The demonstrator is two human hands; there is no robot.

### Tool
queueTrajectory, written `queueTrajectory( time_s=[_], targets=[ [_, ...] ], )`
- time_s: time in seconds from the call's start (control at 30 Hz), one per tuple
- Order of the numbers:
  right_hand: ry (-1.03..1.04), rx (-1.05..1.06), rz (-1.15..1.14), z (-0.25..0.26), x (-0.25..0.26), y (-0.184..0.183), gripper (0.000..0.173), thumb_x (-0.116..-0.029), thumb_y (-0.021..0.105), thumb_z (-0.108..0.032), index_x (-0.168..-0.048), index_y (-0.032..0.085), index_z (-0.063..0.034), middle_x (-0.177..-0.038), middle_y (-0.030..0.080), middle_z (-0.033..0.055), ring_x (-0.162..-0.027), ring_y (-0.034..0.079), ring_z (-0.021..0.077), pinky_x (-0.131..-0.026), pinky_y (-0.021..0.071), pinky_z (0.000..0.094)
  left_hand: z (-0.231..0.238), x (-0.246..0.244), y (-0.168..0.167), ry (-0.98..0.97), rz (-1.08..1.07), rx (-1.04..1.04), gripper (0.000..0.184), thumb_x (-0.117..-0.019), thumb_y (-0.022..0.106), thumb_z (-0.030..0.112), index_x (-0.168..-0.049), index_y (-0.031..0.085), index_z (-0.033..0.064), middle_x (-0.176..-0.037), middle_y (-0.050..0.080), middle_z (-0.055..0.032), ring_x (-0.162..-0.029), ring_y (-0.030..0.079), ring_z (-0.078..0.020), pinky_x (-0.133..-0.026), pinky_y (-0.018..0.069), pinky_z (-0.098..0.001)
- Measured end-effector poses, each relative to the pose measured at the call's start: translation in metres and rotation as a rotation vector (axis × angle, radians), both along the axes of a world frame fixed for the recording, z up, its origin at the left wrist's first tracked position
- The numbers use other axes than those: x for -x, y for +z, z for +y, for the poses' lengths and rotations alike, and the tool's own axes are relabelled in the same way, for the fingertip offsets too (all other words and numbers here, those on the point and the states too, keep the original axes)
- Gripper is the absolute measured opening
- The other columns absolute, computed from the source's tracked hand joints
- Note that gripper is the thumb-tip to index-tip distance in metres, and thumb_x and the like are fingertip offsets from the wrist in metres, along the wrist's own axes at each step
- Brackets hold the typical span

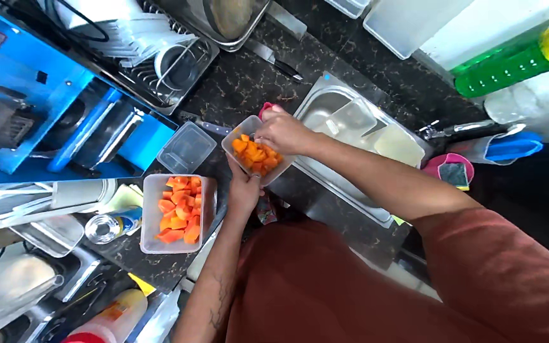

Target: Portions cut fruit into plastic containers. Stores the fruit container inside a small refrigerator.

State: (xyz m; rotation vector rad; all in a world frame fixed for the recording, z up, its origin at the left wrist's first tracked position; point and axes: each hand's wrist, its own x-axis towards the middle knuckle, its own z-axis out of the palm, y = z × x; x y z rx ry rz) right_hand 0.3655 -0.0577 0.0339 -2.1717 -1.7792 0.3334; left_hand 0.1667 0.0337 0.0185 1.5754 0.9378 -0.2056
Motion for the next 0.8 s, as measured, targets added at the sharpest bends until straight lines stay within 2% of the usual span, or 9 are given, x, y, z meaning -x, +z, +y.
queueTrajectory(
  time_s=[0.1,0.2,0.3,0.4,0.5,0.63,0.73,0.8],
  targets=[
    [0.13,-0.026,0.012,-0.016,0.003,0.022,0.028,-0.1048,0.052,-0.028,-0.103,0.079,-0.0194,-0.089,0.073,-0.0017,-0.097,0.062,0.0193,-0.097,0.0396,0.0448,-0.001,0.003,0.001,0.012,0.0,-0.017,0.085,-0.1037,0.054,0.015,-0.164,-0.004,0.0322,-0.09,0.072,-0.0125,-0.063,0.072,-0.0204,-0.059,0.0637,-0.0384],
    [0.205,0.008,0.054,-0.034,0.014,0.054,0.028,-0.1045,0.053,-0.03,-0.101,0.08,-0.0219,-0.084,0.072,-0.0042,-0.094,0.061,0.0178,-0.094,0.0385,0.0448,-0.003,0.002,0.003,0.024,-0.022,0.002,0.088,-0.103,0.053,0.013,-0.164,-0.007,0.0316,-0.089,0.071,-0.0126,-0.063,0.072,-0.0202,-0.06,0.064,-0.038],
    [0.221,0.099,0.007,-0.037,0.025,0.046,0.029,-0.1049,0.051,-0.028,-0.1,0.079,-0.0209,-0.084,0.071,-0.0032,-0.092,0.061,0.0186,-0.092,0.0394,0.0447,-0.003,0.003,0.004,0.027,-0.019,0.016,0.085,-0.1042,0.052,0.013,-0.164,-0.006,0.0299,-0.087,0.072,-0.0115,-0.063,0.072,-0.0193,-0.061,0.0639,-0.0368],
    [0.157,0.031,-0.08,-0.032,0.026,0.005,0.03,-0.1047,0.05,-0.025,-0.097,0.078,-0.0192,-0.082,0.07,-0.0015,-0.089,0.061,0.0207,-0.089,0.0404,0.045,-0.003,0.001,0.007,-0.03,0.061,-0.054,0.087,-0.1028,0.053,0.016,-0.164,-0.007,0.0287,-0.084,0.07,-0.0107,-0.06,0.07,-0.0171,-0.058,0.0622,-0.0355],
    [0.1,-0.029,-0.108,-0.024,0.026,-0.006,0.03,-0.1055,0.049,-0.025,-0.102,0.078,-0.0195,-0.091,0.074,-0.0032,-0.095,0.063,0.0197,-0.091,0.0415,0.0445,-0.001,0.003,0.009,-0.057,0.1,-0.096,0.089,-0.1007,0.056,0.017,-0.164,-0.005,0.0277,-0.085,0.07,-0.0106,-0.061,0.071,-0.0168,-0.059,0.0624,-0.0362],
    [0.014,-0.096,-0.103,-0.023,0.035,0.03,0.031,-0.1059,0.049,-0.027,-0.107,0.079,-0.0203,-0.093,0.075,-0.0043,-0.096,0.063,0.0192,-0.092,0.04,0.0443,0.001,0.002,0.01,-0.055,0.11,-0.085,0.09,-0.1008,0.057,0.018,-0.165,-0.005,0.0308,-0.091,0.071,-0.0125,-0.062,0.071,-0.0188,-0.06,0.0627,-0.0385],
    [-0.088,-0.112,-0.148,-0.019,0.034,0.061,0.031,-0.1058,0.049,-0.029,-0.102,0.078,-0.0186,-0.088,0.074,-0.003,-0.093,0.063,0.0194,-0.092,0.0398,0.0455,-0.001,0.002,0.009,-0.059,0.087,-0.073,0.09,-0.1015,0.058,0.018,-0.165,-0.004,0.0322,-0.087,0.071,-0.0118,-0.061,0.071,-0.0189,-0.06,0.0631,-0.0381],
    [-0.128,-0.084,-0.166,-0.01,0.027,0.056,0.031,-0.1051,0.049,-0.031,-0.1,0.078,-0.0191,-0.086,0.074,-0.0034,-0.091,0.063,0.0193,-0.092,0.0395,0.0461,-0.001,0.002,0.008,-0.074,0.076,-0.074,0.089,-0.102,0.057,0.018,-0.165,-0.005,0.0316,-0.086,0.071,-0.012,-0.062,0.071,-0.0192,-0.06,0.063,-0.0386]
  ],
)
